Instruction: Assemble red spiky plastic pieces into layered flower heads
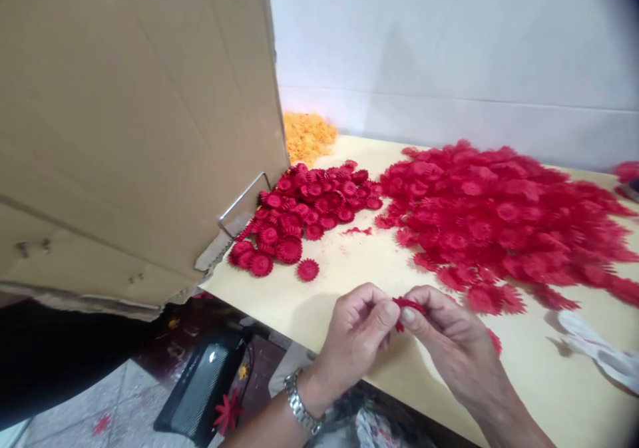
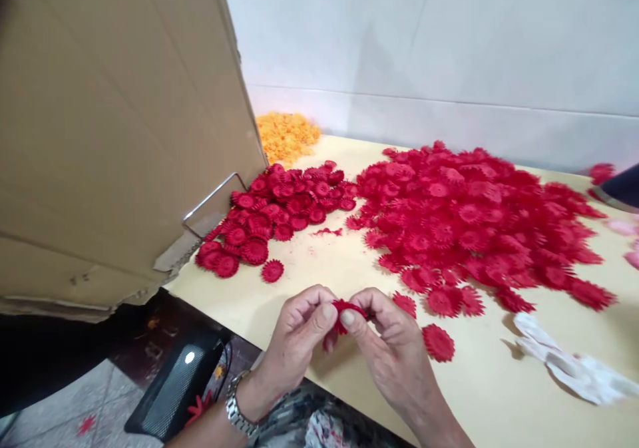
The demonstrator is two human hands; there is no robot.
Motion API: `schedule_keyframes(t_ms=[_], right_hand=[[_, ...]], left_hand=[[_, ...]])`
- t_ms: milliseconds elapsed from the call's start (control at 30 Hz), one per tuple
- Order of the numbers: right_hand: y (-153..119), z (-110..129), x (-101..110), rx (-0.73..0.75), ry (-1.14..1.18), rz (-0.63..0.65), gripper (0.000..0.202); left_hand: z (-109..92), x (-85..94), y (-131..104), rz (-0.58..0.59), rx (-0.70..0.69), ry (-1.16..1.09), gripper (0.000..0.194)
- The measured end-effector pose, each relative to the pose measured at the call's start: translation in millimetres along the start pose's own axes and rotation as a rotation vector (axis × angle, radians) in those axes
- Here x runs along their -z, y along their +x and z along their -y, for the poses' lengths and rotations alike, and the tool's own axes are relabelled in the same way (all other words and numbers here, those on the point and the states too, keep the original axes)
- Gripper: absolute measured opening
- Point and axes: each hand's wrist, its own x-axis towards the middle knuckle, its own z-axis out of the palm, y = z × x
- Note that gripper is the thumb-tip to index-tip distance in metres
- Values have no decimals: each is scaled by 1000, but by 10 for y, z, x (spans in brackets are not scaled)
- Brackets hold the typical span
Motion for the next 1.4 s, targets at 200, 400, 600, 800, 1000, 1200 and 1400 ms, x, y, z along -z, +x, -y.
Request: schedule_keyframes(t_ms=[200, 400, 600, 800, 1000, 1200, 1400], right_hand=[[-10, -1, -52, 101, -375, -117, 22], [-2, 118, -122, 257, -505, -111, 29], [4, 121, -133, 237, -388, -47, 36], [-14, 142, -126, 151, -269, 36, 28], [-7, 102, -170, 84, -33, 91, 21], [-2, 102, -170, 182, -367, -75, 33], [38, 57, -100, 95, -198, -4, 38]], left_hand=[[-26, 49, -40, -14, 5, -29, 28], [-14, 17, -41, -75, -5, -119, 25], [30, -35, -44, -77, -17, -214, 25], [12, -44, -59, -137, -13, -302, 32], [85, 13, -27, -104, 2, -180, 39], [77, 113, -75, -275, -263, 70, 13], [-113, 144, -54, 2, -451, 452, 12]])
